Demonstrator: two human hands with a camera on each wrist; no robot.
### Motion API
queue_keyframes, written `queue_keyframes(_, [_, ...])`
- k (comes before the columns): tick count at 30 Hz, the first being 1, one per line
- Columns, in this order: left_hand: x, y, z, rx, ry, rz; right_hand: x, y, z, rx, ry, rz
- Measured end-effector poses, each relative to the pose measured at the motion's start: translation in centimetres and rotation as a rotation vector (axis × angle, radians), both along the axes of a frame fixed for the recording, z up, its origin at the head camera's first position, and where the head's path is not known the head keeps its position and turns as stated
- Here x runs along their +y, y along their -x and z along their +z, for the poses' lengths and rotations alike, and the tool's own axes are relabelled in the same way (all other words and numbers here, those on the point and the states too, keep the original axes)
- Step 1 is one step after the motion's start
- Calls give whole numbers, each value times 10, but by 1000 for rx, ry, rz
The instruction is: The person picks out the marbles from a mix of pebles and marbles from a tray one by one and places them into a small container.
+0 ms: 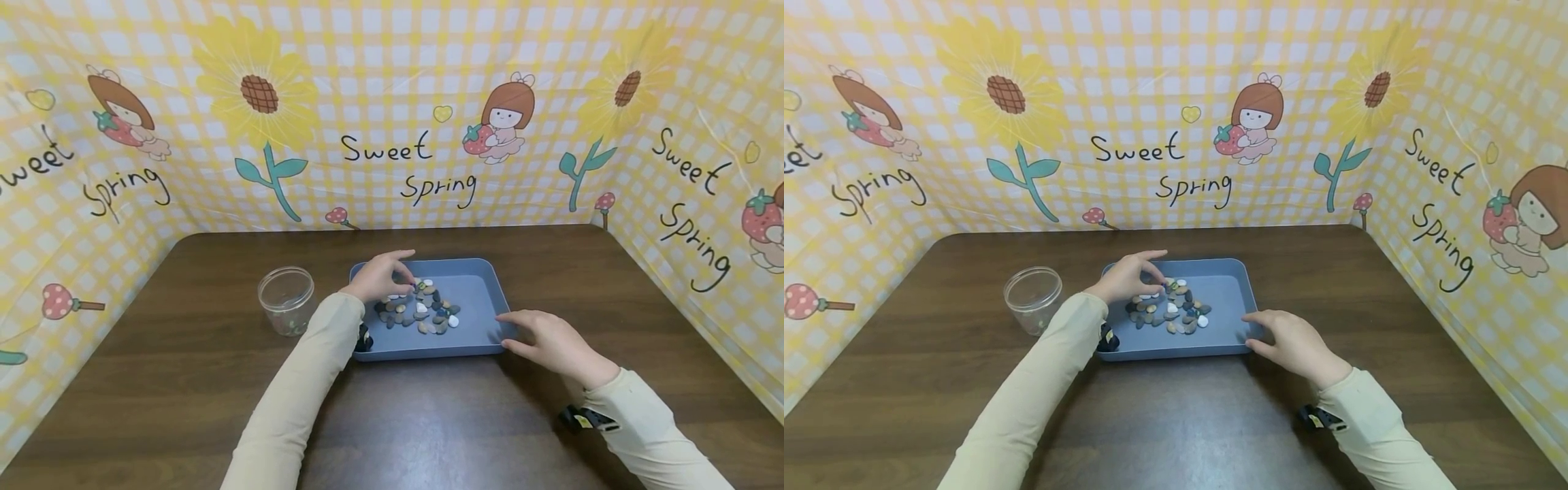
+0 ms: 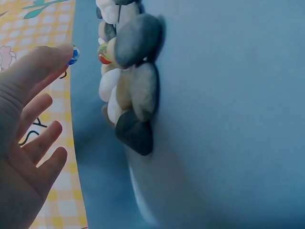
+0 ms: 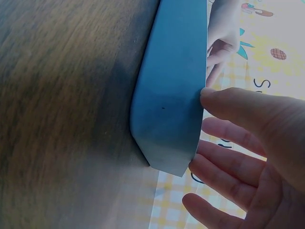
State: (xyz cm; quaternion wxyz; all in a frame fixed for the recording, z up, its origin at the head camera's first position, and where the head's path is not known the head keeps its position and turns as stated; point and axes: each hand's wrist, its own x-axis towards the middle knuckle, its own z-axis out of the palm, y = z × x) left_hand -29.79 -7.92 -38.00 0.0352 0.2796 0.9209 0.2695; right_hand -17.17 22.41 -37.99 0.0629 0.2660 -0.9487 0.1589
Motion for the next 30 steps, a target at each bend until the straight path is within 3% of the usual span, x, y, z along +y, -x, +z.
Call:
queue_keyframes(15, [-1,-3,11,-12,-84,17,1,0,0,-9,-2,-7])
queue_keyframes(30, [1,-13,30,25,-159,-15,1,2,-1,-9,-2,-2])
